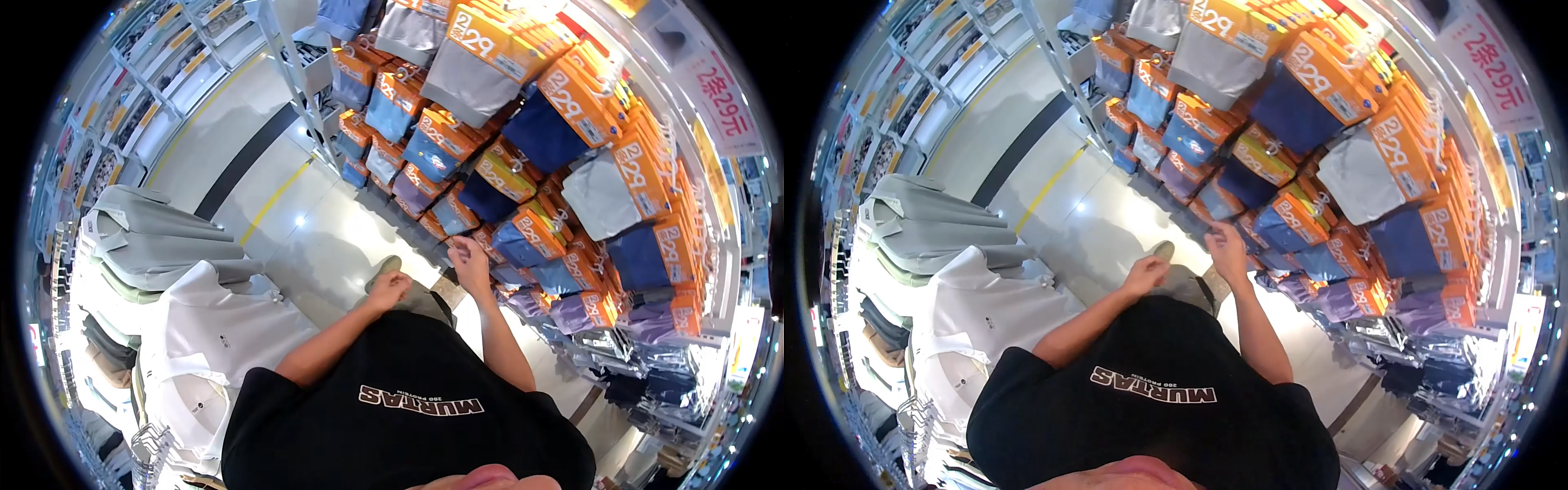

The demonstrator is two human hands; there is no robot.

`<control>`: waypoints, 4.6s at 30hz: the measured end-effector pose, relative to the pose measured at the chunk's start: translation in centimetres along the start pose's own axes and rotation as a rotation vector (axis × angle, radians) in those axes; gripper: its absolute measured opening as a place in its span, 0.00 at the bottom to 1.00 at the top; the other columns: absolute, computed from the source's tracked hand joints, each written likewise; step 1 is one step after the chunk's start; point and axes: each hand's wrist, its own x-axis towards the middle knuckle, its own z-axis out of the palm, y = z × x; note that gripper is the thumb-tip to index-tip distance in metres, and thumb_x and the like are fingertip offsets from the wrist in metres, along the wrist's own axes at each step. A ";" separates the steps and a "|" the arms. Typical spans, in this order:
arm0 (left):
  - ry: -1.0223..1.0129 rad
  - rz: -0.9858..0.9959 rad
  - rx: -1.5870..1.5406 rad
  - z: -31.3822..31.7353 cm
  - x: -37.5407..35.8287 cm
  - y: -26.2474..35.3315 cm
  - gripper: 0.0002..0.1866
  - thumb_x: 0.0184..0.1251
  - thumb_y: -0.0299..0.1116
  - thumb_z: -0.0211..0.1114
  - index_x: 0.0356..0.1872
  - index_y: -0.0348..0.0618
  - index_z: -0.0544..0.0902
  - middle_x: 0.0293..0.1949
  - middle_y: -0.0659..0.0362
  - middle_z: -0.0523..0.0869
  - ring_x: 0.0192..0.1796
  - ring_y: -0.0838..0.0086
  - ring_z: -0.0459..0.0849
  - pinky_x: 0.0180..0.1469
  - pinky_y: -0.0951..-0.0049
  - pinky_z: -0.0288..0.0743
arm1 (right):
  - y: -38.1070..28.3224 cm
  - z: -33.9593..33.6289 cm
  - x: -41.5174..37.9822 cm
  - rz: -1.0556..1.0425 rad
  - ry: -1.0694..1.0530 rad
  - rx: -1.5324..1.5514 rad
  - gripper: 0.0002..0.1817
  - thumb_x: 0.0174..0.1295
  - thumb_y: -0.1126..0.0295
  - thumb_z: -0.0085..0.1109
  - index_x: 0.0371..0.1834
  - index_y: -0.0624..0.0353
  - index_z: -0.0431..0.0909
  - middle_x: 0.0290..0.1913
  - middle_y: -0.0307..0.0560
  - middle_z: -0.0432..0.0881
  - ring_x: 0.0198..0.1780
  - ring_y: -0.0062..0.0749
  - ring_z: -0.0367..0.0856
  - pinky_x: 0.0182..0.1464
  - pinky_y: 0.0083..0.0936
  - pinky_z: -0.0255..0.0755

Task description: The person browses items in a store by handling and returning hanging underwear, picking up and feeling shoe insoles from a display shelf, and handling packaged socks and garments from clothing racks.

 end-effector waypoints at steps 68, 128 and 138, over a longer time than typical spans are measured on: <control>-0.084 -0.089 -0.296 -6.8 6.5 24.5 0.22 0.78 0.48 0.56 0.53 0.36 0.77 0.44 0.56 0.84 0.42 0.73 0.86 0.42 0.72 0.83 | -13.6 5.7 7.1 -0.191 0.068 -0.026 0.27 0.50 0.58 0.78 0.53 0.51 0.82 0.52 0.47 0.79 0.57 0.42 0.72 0.61 0.32 0.66; 0.134 -0.161 -0.441 -6.5 8.6 22.6 0.23 0.77 0.50 0.55 0.55 0.39 0.76 0.51 0.55 0.83 0.53 0.71 0.81 0.56 0.67 0.75 | -9.3 5.1 7.6 -0.037 0.160 0.234 0.17 0.69 0.63 0.59 0.54 0.63 0.82 0.48 0.45 0.81 0.47 0.25 0.77 0.52 0.23 0.70; -0.115 0.046 -0.200 -7.1 9.3 20.2 0.15 0.70 0.30 0.66 0.53 0.33 0.80 0.46 0.60 0.86 0.45 0.82 0.83 0.49 0.77 0.78 | -11.1 3.6 10.1 -0.167 0.170 0.242 0.09 0.66 0.76 0.60 0.46 0.61 0.86 0.46 0.47 0.85 0.45 0.27 0.80 0.51 0.20 0.71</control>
